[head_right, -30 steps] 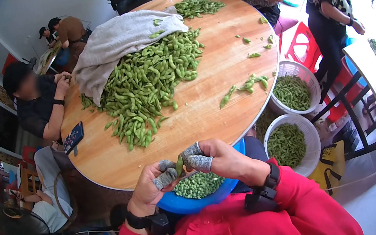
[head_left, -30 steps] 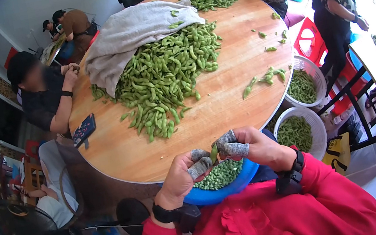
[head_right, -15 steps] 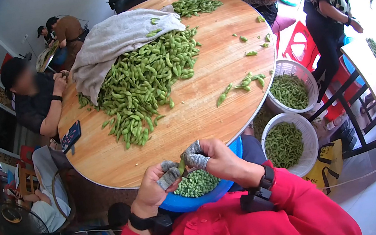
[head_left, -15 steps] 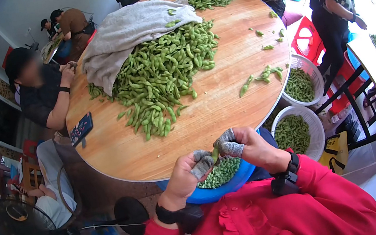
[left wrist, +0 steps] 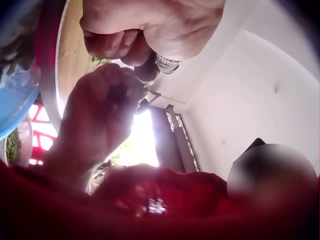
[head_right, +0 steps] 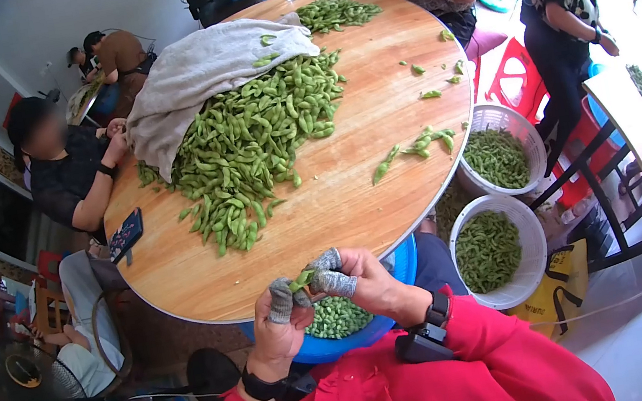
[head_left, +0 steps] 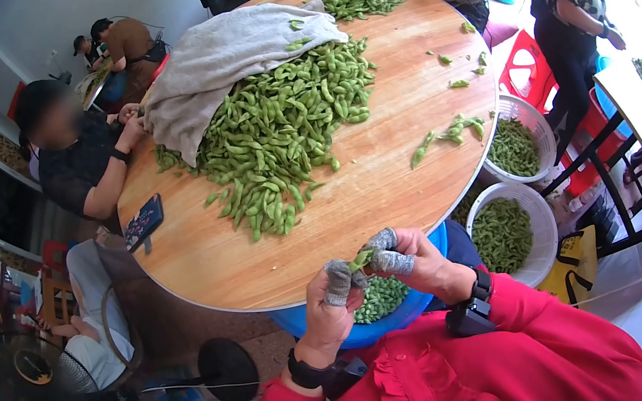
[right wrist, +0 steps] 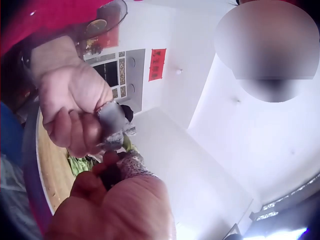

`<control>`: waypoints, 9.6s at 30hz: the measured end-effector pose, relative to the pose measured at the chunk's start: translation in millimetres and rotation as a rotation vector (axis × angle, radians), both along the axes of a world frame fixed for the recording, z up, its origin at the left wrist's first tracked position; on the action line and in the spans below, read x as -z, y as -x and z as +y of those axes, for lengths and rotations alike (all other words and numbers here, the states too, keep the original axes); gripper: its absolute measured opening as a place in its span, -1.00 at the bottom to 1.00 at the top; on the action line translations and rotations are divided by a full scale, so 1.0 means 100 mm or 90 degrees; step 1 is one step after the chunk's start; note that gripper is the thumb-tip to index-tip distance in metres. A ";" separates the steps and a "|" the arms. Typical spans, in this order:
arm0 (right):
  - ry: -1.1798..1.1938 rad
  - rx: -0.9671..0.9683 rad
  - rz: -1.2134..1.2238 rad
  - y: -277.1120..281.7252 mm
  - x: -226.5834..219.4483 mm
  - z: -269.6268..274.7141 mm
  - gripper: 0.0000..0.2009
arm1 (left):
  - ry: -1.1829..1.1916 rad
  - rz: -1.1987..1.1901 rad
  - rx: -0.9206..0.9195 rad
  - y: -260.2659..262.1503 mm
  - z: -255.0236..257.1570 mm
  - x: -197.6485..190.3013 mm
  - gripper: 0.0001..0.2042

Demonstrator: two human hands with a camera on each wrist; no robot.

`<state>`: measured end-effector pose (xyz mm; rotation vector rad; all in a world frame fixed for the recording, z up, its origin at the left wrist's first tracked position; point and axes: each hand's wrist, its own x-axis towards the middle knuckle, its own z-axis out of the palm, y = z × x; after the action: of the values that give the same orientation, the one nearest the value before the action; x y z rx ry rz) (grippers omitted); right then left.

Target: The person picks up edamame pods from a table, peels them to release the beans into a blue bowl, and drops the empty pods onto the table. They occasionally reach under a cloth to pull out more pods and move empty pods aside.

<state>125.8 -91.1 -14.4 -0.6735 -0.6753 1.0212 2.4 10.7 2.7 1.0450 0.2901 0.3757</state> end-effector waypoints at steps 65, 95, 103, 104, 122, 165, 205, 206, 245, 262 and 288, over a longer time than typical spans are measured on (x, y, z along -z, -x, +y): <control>0.252 0.000 -0.208 -0.10 -0.19 -0.14 -0.82 | -0.428 0.071 0.018 -0.02 0.02 0.00 -0.78; 0.111 0.156 -0.523 -0.06 -0.26 -0.08 -0.85 | 0.329 -0.032 0.139 0.02 0.07 0.19 -0.91; 0.176 -0.086 -0.160 -0.14 -0.26 -0.14 -0.79 | -0.587 0.056 -0.019 0.00 0.03 -0.08 -0.85; 0.180 -0.091 -0.157 -0.13 -0.26 -0.15 -0.78 | -0.570 0.054 -0.019 0.00 0.01 -0.07 -0.86; 0.160 -0.103 -0.032 -0.06 -0.11 -0.09 -0.85 | -0.469 0.106 0.027 0.04 0.05 -0.07 -0.85; 0.156 0.051 -0.511 -0.07 -0.31 -0.10 -0.88 | -0.077 0.141 0.041 0.01 0.09 0.05 -0.88; 0.168 -0.063 -0.496 -0.03 -0.19 -0.13 -0.87 | 0.224 0.143 0.104 0.15 0.13 0.09 -0.89; 0.155 -0.062 -0.491 -0.02 -0.20 -0.12 -0.88 | 0.239 0.145 0.089 0.14 0.12 0.11 -0.90; 0.233 0.049 -0.282 -0.26 -0.33 -0.10 -0.71 | -0.073 0.151 0.023 -0.17 0.41 -0.31 -0.88; 0.225 -0.028 -0.213 -0.15 -0.38 -0.17 -0.80 | -0.077 0.215 0.156 0.00 0.26 -0.34 -0.90; 0.090 -0.015 0.013 0.00 -0.03 -0.08 -0.82 | -0.259 0.055 0.039 0.05 0.01 0.05 -0.77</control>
<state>126.0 -99.0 -11.4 -0.7785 -0.5979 1.1032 -2.1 12.1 -1.8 1.4696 0.2642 0.3422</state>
